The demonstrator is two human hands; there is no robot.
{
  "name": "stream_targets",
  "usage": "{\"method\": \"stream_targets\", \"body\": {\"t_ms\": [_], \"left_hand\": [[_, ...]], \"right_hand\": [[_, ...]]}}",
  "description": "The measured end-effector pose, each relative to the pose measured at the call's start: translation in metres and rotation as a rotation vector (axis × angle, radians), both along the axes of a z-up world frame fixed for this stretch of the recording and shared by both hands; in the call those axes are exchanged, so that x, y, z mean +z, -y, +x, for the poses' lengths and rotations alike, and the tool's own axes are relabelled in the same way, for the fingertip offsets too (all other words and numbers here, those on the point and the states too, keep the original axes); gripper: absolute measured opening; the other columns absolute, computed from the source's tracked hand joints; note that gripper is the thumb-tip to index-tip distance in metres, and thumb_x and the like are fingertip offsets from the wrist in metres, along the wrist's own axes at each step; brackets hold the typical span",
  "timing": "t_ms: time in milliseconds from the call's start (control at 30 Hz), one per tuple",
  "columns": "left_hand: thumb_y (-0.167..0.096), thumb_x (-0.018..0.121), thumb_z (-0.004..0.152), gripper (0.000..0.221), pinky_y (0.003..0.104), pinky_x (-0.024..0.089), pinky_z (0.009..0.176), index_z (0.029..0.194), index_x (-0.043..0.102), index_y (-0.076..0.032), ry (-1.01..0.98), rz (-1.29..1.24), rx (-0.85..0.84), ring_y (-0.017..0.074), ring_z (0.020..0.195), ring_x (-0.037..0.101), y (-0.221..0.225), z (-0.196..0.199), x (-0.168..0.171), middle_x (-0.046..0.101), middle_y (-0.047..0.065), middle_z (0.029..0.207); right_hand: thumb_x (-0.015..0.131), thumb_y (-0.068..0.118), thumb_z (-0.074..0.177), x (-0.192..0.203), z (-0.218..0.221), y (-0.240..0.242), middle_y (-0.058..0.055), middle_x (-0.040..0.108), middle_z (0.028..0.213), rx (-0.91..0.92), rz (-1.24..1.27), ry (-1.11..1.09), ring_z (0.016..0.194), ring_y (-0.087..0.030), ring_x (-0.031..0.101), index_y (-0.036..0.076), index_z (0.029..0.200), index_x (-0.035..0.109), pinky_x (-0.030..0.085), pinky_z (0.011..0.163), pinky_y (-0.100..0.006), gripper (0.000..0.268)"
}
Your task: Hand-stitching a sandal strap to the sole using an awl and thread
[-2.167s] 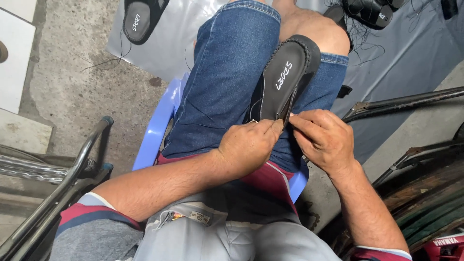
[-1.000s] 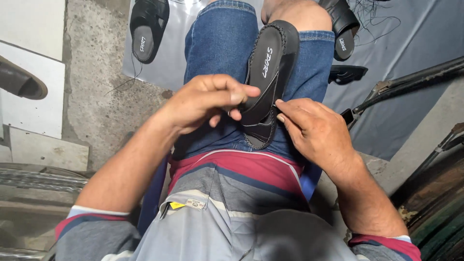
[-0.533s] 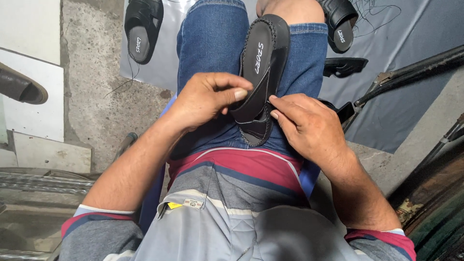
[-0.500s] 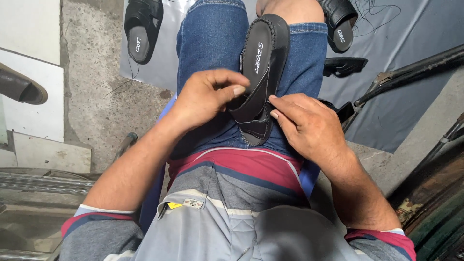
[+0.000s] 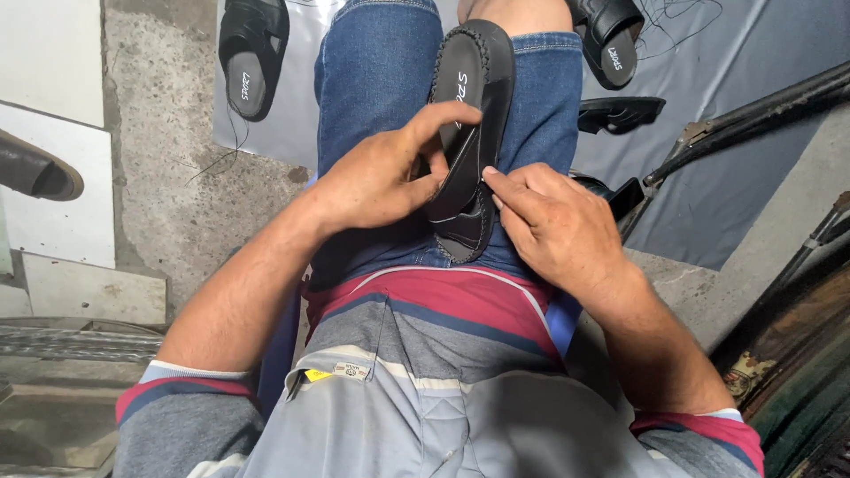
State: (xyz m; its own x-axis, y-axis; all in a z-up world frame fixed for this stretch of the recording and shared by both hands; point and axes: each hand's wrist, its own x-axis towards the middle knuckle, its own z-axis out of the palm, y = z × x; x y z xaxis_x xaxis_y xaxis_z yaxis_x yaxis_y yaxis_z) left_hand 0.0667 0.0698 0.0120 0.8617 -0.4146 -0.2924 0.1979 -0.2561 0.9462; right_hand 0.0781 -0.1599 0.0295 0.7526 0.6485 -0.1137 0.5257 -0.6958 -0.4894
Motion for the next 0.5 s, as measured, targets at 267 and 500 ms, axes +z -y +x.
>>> {"method": "stream_targets", "body": {"t_ms": [267, 500], "left_hand": [[0.002, 0.048, 0.084, 0.051, 0.021, 0.038, 0.084, 0.126, 0.051, -0.025, 0.088, -0.03, -0.127, 0.0147, 0.089, 0.055, -0.011, 0.002, -0.015, 0.052, 0.002, 0.096], [-0.038, 0.061, 0.084, 0.038, 0.047, 0.051, 0.056, 0.119, 0.056, -0.026, 0.349, 0.473, 0.014, 0.0249, 0.095, 0.059, 0.015, -0.011, 0.025, 0.045, 0.005, 0.121]], "right_hand": [[0.05, 0.016, 0.087, 0.037, 0.029, 0.035, 0.0, 0.057, 0.092, 0.037, -0.348, 0.025, 0.078, -0.021, 0.055, 0.034, 0.133, 0.05, 0.049, 0.05, -0.039, 0.049], [0.051, 0.006, 0.084, 0.038, 0.018, 0.025, 0.001, 0.05, 0.081, 0.08, -0.155, -0.09, 0.075, -0.019, 0.053, 0.029, 0.129, 0.052, 0.042, 0.051, -0.038, 0.05]]}}
